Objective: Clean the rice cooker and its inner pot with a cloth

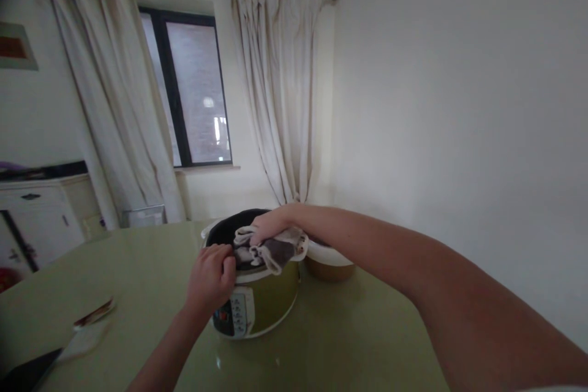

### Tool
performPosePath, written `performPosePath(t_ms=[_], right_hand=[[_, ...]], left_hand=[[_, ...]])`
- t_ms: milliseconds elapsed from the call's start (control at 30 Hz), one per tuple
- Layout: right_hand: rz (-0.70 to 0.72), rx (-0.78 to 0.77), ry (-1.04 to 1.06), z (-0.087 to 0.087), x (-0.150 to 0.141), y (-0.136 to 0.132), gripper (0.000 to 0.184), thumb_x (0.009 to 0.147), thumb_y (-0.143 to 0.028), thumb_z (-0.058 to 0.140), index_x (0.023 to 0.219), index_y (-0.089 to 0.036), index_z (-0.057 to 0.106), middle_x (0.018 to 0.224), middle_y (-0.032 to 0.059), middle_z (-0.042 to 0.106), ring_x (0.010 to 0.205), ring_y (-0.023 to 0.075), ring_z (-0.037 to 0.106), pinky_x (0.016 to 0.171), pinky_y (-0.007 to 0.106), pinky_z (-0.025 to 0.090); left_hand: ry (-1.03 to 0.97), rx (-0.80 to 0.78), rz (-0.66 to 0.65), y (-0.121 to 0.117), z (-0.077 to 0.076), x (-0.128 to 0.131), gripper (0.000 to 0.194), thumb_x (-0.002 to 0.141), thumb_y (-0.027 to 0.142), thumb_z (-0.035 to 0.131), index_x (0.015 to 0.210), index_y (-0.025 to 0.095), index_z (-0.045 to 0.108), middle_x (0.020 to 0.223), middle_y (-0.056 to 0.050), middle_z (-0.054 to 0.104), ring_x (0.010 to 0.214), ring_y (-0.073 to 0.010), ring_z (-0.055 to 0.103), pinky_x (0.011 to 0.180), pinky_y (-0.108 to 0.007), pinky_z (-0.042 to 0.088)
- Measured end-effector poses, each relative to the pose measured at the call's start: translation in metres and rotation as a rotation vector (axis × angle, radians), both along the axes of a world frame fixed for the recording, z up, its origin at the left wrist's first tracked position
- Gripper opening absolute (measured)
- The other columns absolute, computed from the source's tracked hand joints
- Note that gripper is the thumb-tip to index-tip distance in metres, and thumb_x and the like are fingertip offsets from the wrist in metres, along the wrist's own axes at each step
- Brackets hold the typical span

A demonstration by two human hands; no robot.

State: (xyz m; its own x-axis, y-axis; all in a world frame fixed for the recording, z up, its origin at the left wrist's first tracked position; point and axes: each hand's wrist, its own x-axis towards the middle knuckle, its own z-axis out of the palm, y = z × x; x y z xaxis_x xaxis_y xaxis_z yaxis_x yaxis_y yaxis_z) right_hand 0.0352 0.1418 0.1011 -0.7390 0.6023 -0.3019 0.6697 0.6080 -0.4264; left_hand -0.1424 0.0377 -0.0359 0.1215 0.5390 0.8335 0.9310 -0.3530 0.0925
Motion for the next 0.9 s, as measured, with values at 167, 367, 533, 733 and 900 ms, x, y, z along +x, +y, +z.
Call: performPosePath(t_ms=[167, 367, 533, 733, 900], right_hand=[[0.048, 0.229, 0.091, -0.001, 0.046, -0.007, 0.033, 0.074, -0.019, 0.073, 0.107, -0.015, 0.072, 0.096, 0.0023, 0.072, 0.09, 0.0196, 0.063, 0.083, 0.028, 0.047], [0.183, 0.432, 0.528, -0.045, 0.023, -0.055, 0.033, 0.08, -0.027, 0.074, 0.112, -0.021, 0.068, 0.104, 0.0028, 0.069, 0.096, 0.0208, 0.062, 0.09, 0.031, 0.047], [0.331, 0.476, 0.503, -0.041, 0.064, -0.034, 0.049, 0.08, -0.025, 0.074, 0.128, -0.018, 0.066, 0.118, 0.0106, 0.065, 0.109, 0.0261, 0.061, 0.102, 0.039, 0.048], [0.221, 0.65, 0.481, -0.054, 0.054, -0.043, 0.045, 0.085, -0.031, 0.074, 0.127, -0.019, 0.067, 0.116, 0.0112, 0.066, 0.108, 0.0281, 0.06, 0.102, 0.042, 0.047], [0.227, 0.695, 0.597, -0.071, 0.01, -0.084, 0.056, 0.083, -0.041, 0.08, 0.134, -0.025, 0.063, 0.125, 0.0097, 0.064, 0.11, 0.0282, 0.058, 0.103, 0.043, 0.045]], left_hand=[[0.045, -0.009, 0.095, -0.005, -0.002, 0.008, 0.028, 0.091, 0.014, 0.046, 0.066, 0.028, 0.044, 0.064, -0.003, 0.059, 0.068, -0.0251, 0.06, 0.073, -0.041, 0.04], [0.032, -0.016, 0.109, -0.015, 0.002, 0.008, 0.023, 0.092, 0.017, 0.046, 0.072, 0.026, 0.055, 0.069, -0.005, 0.064, 0.072, -0.0264, 0.062, 0.074, -0.041, 0.042], [0.112, -0.181, -0.218, -0.013, 0.011, -0.032, 0.028, 0.102, 0.028, 0.045, 0.081, 0.025, 0.063, 0.08, -0.004, 0.069, 0.083, -0.0233, 0.065, 0.081, -0.038, 0.045], [0.109, -0.021, -0.219, -0.004, 0.002, -0.053, 0.031, 0.102, 0.027, 0.039, 0.073, 0.025, 0.051, 0.069, -0.002, 0.057, 0.071, -0.0219, 0.055, 0.077, -0.04, 0.041], [0.207, 0.08, -0.146, -0.02, -0.002, -0.043, 0.021, 0.097, 0.025, 0.043, 0.08, 0.025, 0.055, 0.077, -0.006, 0.063, 0.077, -0.0257, 0.058, 0.083, -0.043, 0.042]])
